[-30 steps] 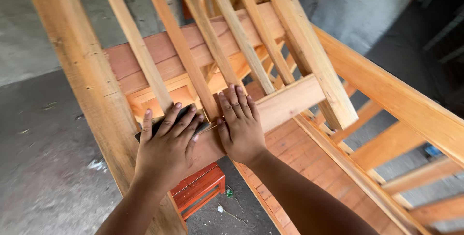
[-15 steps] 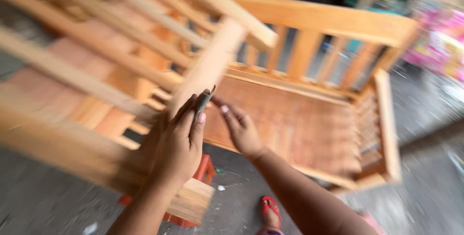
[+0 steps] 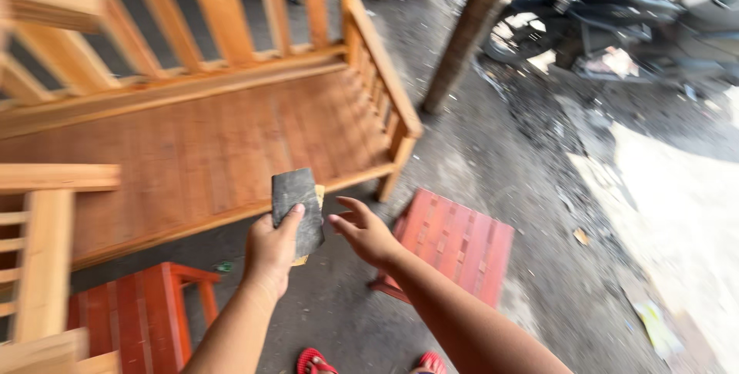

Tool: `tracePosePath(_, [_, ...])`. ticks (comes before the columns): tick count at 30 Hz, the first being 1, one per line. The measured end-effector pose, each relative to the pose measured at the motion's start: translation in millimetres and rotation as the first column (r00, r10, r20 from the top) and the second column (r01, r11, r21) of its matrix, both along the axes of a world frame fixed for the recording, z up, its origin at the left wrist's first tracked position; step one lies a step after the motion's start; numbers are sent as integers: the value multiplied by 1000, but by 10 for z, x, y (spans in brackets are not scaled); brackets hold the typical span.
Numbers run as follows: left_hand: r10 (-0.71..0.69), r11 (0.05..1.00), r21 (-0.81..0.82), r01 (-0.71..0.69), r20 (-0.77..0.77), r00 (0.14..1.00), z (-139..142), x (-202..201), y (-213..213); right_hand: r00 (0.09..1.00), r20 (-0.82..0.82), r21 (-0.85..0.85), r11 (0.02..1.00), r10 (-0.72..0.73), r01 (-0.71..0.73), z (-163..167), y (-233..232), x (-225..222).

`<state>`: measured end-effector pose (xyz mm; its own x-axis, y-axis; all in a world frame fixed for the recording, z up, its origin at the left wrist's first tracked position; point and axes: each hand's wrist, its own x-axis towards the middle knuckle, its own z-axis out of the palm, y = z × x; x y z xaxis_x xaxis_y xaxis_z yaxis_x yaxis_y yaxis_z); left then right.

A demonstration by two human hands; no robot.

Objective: The person sands a wooden chair frame and a small slatted wooden panel using a sanding block, working over the slats, rails, and seat surfaces. They reposition the chair and panel between sanding passes and continue sanding the seat and armrest areas by hand.

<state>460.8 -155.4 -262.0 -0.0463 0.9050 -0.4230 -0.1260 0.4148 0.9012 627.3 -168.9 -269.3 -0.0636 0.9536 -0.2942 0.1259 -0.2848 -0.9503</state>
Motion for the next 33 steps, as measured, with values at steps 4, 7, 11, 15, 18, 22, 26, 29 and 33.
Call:
tracePosePath(4, [-11,985,-169,30,115,993,-565,469,0,954,200,-76,968,-221,240,-369,-341,987])
tracePosePath(7, [-5,976,-215,28,108,994,-961,912,-149,889,290,-147,902,-354,407,-719,-616,1677])
tracePosePath(11, [-45,971,-230,65,89,995,-1472,1504,-271,804,312,-102,823,-507,558,-1275,-821,2404])
tracePosePath(15, [-122,948,-303,96,-69,990,-1941,1987,-368,735,472,-69,811,-486,581,-1826,-981,2893])
tracePosePath(18, [-215,953,-267,144,-258,942,-2310,2266,-383,627,622,88,838,-469,539,-2198,-1036,3143])
tracePosePath(22, [-252,945,-277,174,-281,926,-2860,2513,-422,518,798,-108,774,-306,624,-2669,-1092,3326])
tracePosePath(26, [-110,917,222,331,-656,747,-3292,2615,-403,643,690,-318,658,-334,683,-3066,-1147,3416])
tracePosePath(29, [-381,923,-306,233,-648,660,-3489,2586,-408,690,623,-460,541,-368,704,-3298,-1220,3455])
tracePosePath(33, [-377,875,-453,172,-414,828,-3575,2457,-423,731,363,-610,445,-578,656,-3557,-1352,3570])
